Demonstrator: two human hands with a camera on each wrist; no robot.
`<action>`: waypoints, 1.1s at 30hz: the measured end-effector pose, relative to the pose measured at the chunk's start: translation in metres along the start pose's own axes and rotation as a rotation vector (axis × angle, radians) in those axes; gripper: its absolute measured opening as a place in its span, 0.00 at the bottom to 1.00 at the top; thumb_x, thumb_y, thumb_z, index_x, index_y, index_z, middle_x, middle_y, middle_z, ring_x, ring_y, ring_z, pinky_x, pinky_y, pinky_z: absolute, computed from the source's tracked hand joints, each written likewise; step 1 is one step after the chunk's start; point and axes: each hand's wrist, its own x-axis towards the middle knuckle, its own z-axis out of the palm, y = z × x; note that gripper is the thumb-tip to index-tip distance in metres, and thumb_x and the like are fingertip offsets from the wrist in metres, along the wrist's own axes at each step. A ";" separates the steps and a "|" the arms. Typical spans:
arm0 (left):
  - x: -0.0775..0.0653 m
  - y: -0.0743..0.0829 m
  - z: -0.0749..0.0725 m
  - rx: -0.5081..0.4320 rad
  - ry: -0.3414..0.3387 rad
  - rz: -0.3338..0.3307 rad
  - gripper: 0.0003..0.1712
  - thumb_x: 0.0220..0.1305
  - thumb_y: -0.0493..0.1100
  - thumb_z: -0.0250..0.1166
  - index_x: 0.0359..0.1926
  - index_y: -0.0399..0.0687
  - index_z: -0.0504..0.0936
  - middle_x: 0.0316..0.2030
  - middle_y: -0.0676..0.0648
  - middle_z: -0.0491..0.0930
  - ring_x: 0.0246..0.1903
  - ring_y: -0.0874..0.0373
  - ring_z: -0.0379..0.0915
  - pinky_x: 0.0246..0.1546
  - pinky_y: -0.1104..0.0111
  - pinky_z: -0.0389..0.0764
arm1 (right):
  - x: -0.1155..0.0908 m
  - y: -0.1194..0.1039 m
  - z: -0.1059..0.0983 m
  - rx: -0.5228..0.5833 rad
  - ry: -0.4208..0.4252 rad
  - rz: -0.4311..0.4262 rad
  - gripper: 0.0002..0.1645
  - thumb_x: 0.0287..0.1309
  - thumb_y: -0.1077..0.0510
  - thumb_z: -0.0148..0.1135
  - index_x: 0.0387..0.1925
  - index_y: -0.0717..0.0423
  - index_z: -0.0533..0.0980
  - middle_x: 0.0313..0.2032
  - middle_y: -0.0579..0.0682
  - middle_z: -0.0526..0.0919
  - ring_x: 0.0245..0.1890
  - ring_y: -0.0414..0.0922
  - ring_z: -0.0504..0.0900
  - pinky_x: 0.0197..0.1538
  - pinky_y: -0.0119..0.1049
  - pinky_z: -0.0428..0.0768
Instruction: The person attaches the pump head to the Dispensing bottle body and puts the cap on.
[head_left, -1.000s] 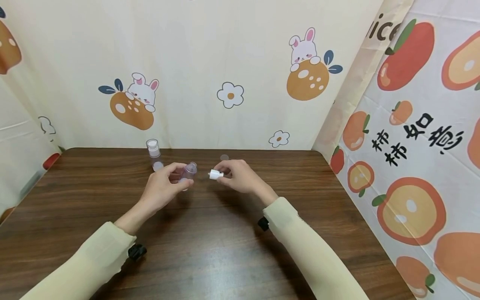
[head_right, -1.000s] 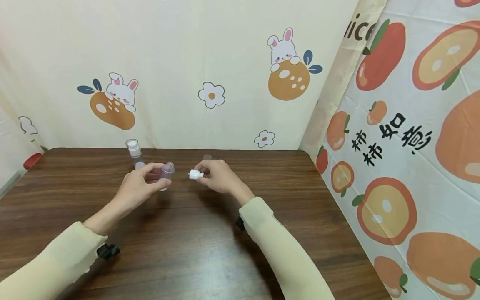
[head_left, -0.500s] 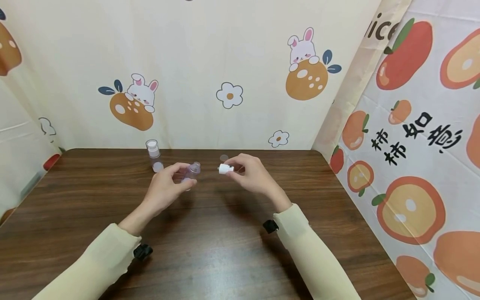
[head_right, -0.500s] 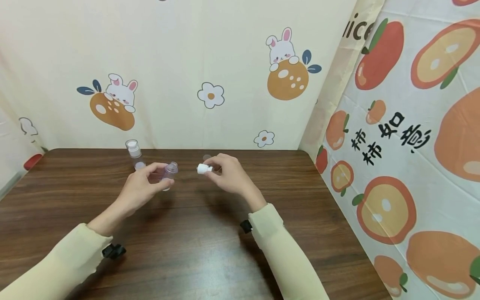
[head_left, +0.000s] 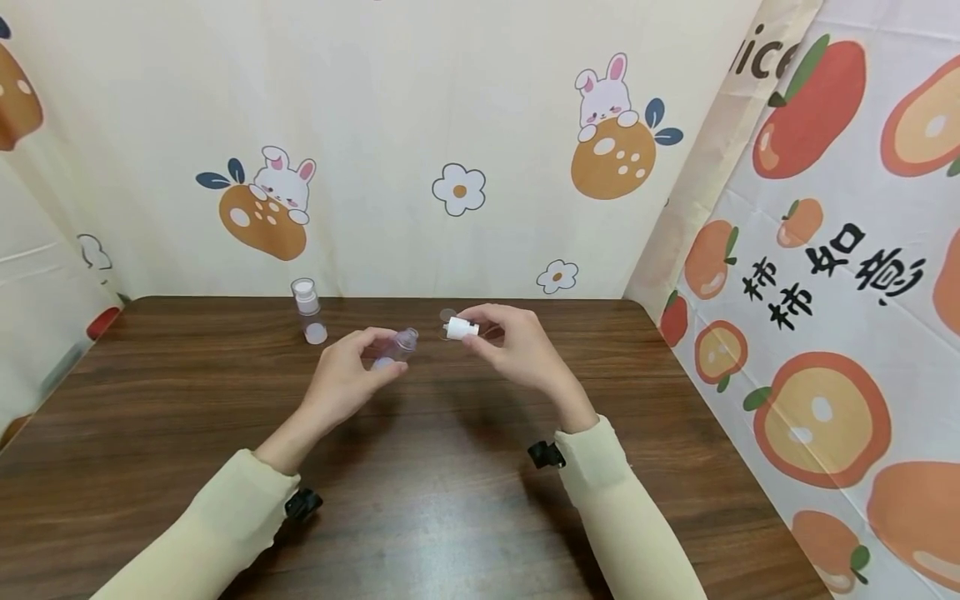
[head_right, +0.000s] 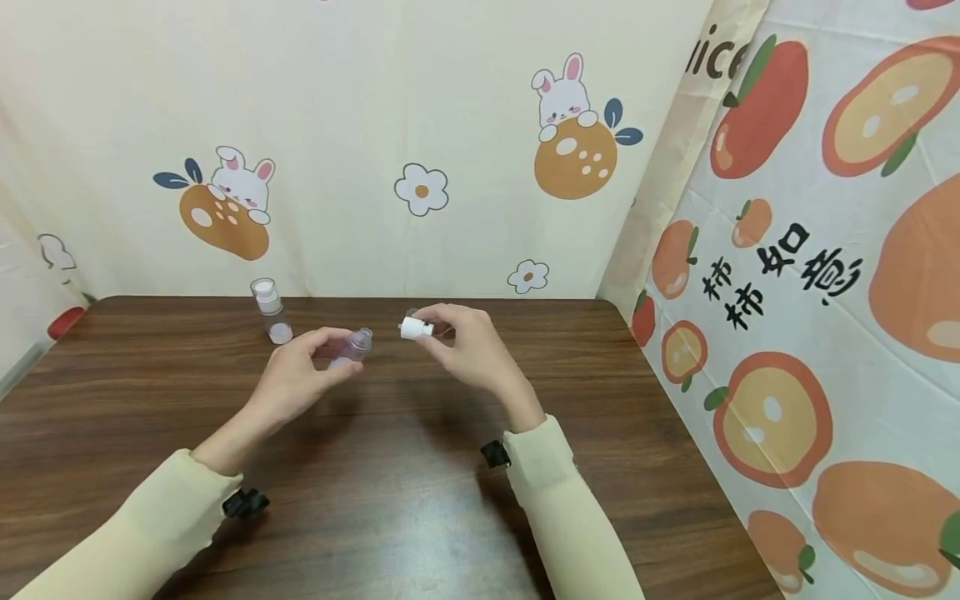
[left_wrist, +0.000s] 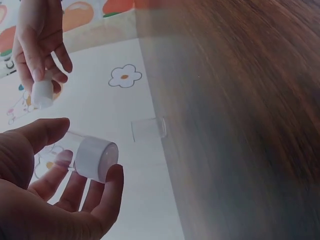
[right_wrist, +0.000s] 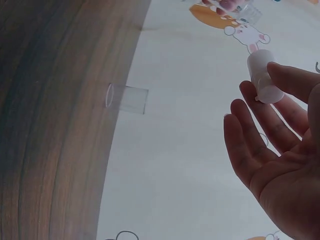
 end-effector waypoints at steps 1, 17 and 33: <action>0.000 0.001 0.001 0.002 0.000 0.004 0.23 0.62 0.42 0.77 0.57 0.41 0.85 0.50 0.40 0.87 0.49 0.44 0.85 0.54 0.48 0.83 | 0.000 0.000 0.000 -0.001 0.004 -0.007 0.14 0.67 0.62 0.73 0.53 0.54 0.86 0.42 0.44 0.89 0.39 0.39 0.85 0.49 0.36 0.86; 0.000 0.005 0.010 0.032 -0.028 -0.007 0.24 0.61 0.40 0.78 0.58 0.42 0.85 0.50 0.41 0.85 0.49 0.45 0.83 0.54 0.50 0.83 | -0.004 -0.006 -0.001 -0.027 -0.042 -0.049 0.15 0.68 0.62 0.71 0.55 0.51 0.85 0.44 0.42 0.86 0.41 0.39 0.82 0.52 0.36 0.84; -0.003 0.009 0.008 0.106 -0.059 0.009 0.22 0.61 0.42 0.79 0.56 0.44 0.87 0.50 0.42 0.87 0.49 0.46 0.83 0.52 0.50 0.82 | -0.004 -0.010 0.005 0.012 -0.058 -0.068 0.13 0.68 0.63 0.72 0.52 0.52 0.83 0.44 0.43 0.85 0.40 0.41 0.82 0.53 0.48 0.86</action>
